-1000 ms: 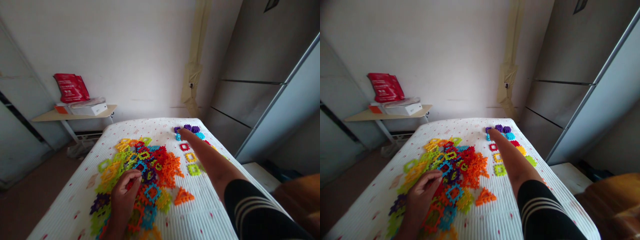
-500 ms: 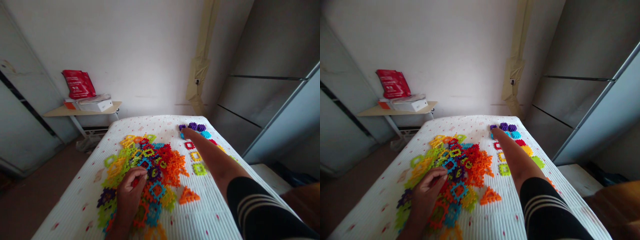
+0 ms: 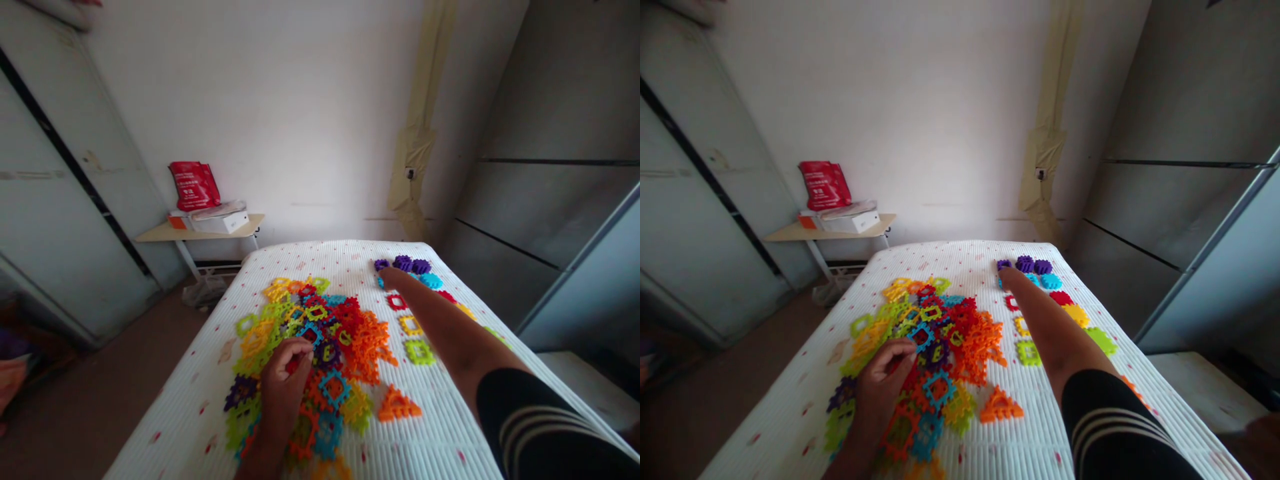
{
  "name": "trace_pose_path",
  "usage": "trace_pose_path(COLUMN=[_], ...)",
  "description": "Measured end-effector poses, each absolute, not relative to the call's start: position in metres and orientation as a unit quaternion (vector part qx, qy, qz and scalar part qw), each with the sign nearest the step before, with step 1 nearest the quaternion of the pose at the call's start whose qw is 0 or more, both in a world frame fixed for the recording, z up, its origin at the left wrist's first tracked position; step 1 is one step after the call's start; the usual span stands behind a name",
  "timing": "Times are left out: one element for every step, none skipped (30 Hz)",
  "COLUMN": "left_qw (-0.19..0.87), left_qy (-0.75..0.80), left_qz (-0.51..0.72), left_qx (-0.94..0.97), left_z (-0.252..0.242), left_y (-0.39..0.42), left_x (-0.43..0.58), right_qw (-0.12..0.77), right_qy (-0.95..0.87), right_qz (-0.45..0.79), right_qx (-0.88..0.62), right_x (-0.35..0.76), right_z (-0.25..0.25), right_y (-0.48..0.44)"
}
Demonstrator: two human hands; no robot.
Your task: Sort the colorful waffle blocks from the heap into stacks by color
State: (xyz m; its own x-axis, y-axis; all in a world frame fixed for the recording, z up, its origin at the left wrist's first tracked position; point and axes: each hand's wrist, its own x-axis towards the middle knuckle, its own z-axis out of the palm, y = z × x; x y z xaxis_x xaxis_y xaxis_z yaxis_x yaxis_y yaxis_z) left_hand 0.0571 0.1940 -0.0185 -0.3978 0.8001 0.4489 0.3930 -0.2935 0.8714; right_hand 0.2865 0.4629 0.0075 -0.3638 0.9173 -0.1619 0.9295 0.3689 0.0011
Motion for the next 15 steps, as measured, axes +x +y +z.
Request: trace_pose_path(left_qw=[0.165, 0.162, 0.158, 0.154, 0.149, 0.144, 0.138, 0.131, 0.125, 0.119, 0.112, 0.109, 0.11, 0.116, 0.127], left_qy=[0.57, 0.571, 0.572, 0.573, 0.573, 0.574, 0.574, 0.576, 0.578, 0.579, 0.583, 0.589, 0.596, 0.605, 0.614], left_qz=[0.611, 0.607, 0.6, 0.586, 0.566, 0.539, 0.506, 0.472, 0.437, 0.408, 0.383, 0.357, 0.327, 0.293, 0.258], left_qx=[0.524, 0.528, 0.537, 0.552, 0.573, 0.6, 0.628, 0.655, 0.678, 0.696, 0.708, 0.717, 0.725, 0.731, 0.735], left_z=[-0.018, -0.016, -0.014, -0.01, -0.005, 0.001, 0.008, 0.015, 0.021, 0.027, 0.032, 0.036, 0.038, 0.039, 0.039], left_y=[0.193, 0.192, 0.192, 0.191, 0.192, 0.193, 0.196, 0.2, 0.206, 0.214, 0.224, 0.235, 0.247, 0.261, 0.275], left_x=[0.057, 0.057, 0.057, 0.057, 0.055, 0.054, 0.051, 0.049, 0.046, 0.043, 0.041, 0.04, 0.039, 0.039, 0.041], right_qw=[0.069, 0.068, 0.063, 0.055, 0.045, 0.035, 0.026, 0.02, 0.015, 0.009, -0.001, -0.025, -0.054, -0.08, -0.106], right_qy=[0.828, 0.832, 0.837, 0.842, 0.848, 0.855, 0.862, 0.868, 0.874, 0.879, 0.884, 0.891, 0.895, 0.899, 0.9], right_qz=[-0.033, -0.02, -0.006, 0.008, 0.02, 0.03, 0.037, 0.04, 0.041, 0.041, 0.041, 0.042, 0.043, 0.042, 0.045], right_qx=[0.555, 0.55, 0.544, 0.537, 0.528, 0.517, 0.506, 0.495, 0.484, 0.476, 0.466, 0.451, 0.441, 0.429, 0.42], right_x=[0.285, 0.283, 0.282, 0.28, 0.279, 0.278, 0.278, 0.279, 0.281, 0.284, 0.288, 0.293, 0.298, 0.304, 0.31], right_z=[0.011, 0.014, 0.017, 0.02, 0.022, 0.025, 0.027, 0.028, 0.028, 0.028, 0.026, 0.023, 0.019, 0.013, 0.006], right_y=[0.459, 0.454, 0.447, 0.439, 0.43, 0.418, 0.404, 0.389, 0.372, 0.355, 0.338, 0.32, 0.304, 0.289, 0.275])
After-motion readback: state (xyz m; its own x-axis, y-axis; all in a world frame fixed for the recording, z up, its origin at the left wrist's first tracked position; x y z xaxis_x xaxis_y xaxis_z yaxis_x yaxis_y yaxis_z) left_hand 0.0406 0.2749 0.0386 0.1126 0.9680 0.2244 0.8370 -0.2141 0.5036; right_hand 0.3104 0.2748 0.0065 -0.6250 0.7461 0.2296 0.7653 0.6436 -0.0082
